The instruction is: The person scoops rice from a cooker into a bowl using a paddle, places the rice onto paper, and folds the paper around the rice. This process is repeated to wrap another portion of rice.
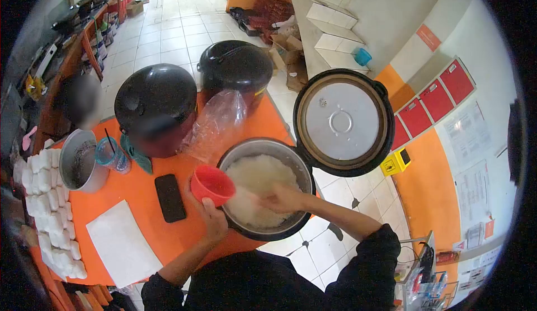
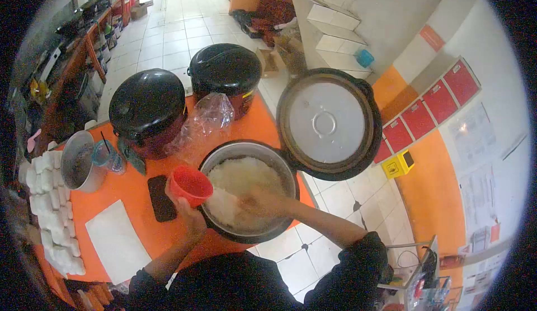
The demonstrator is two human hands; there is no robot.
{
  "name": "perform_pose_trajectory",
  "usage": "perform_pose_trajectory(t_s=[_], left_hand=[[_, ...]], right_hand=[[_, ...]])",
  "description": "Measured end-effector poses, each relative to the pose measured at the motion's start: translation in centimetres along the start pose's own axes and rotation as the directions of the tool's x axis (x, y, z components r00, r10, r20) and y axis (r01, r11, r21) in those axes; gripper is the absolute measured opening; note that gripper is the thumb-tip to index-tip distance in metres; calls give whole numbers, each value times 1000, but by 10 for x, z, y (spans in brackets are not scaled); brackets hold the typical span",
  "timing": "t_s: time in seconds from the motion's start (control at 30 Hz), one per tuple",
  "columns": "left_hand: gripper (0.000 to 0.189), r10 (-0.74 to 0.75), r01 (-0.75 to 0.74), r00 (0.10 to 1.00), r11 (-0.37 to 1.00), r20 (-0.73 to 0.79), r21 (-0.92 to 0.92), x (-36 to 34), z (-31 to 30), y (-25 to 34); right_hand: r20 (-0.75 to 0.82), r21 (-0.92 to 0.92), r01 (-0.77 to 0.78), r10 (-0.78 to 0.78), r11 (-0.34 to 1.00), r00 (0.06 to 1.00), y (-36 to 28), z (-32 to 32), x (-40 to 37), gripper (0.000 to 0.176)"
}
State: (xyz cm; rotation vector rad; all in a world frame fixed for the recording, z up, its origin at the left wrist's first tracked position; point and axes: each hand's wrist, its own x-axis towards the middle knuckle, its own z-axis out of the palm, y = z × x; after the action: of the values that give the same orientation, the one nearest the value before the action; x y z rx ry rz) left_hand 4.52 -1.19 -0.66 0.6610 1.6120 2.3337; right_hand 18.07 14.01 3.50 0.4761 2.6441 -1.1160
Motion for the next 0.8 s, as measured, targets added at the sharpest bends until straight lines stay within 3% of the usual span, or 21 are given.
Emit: perform_pose_trajectory(t_s=[0.13, 0.2, 0.27, 0.33, 0.43, 0.5, 0.6, 0.7, 0.8], left_hand=[[70, 46, -46, 999, 999, -13, 1, 3, 0, -7], [71, 93, -92, 995, 995, -32, 24, 7, -3, -13], [71, 113, -116, 991, 992, -65, -47, 7, 0, -13], [70, 132, -138, 988, 987, -77, -79, 5, 0, -12], [70, 157, -163, 984, 984, -81, -71, 8, -3, -8], [73, 138, -146, 985, 986, -102, -76, 10, -3, -5], [75, 144, -147, 989, 981, -31, -128, 11, -9, 5], [76, 177, -173, 954, 984, 243, -39, 20, -16, 42], [74, 51, -11, 900, 996, 433, -94, 18, -14, 61]], right_hand=[[-85, -168, 177, -193, 970, 977, 2, 6, -3, 30], [-214, -144, 303, -329, 942, 920, -8, 2, -12, 29], [-204, -118, 296, -315, 948, 927, -16, -4, -19, 28], [-55, -100, 145, -151, 984, 987, -19, -11, -22, 29], [-156, 86, 279, -264, 956, 952, 38, 12, -11, 28], [-150, 29, 286, -278, 958, 949, 37, 2, -13, 26], [-174, 151, 241, -215, 959, 961, 20, -16, -26, 25], [-226, 167, 162, -122, 973, 966, 5, -38, -50, 25], [-415, 125, 114, -53, 986, 908, -18, -51, -74, 24]])
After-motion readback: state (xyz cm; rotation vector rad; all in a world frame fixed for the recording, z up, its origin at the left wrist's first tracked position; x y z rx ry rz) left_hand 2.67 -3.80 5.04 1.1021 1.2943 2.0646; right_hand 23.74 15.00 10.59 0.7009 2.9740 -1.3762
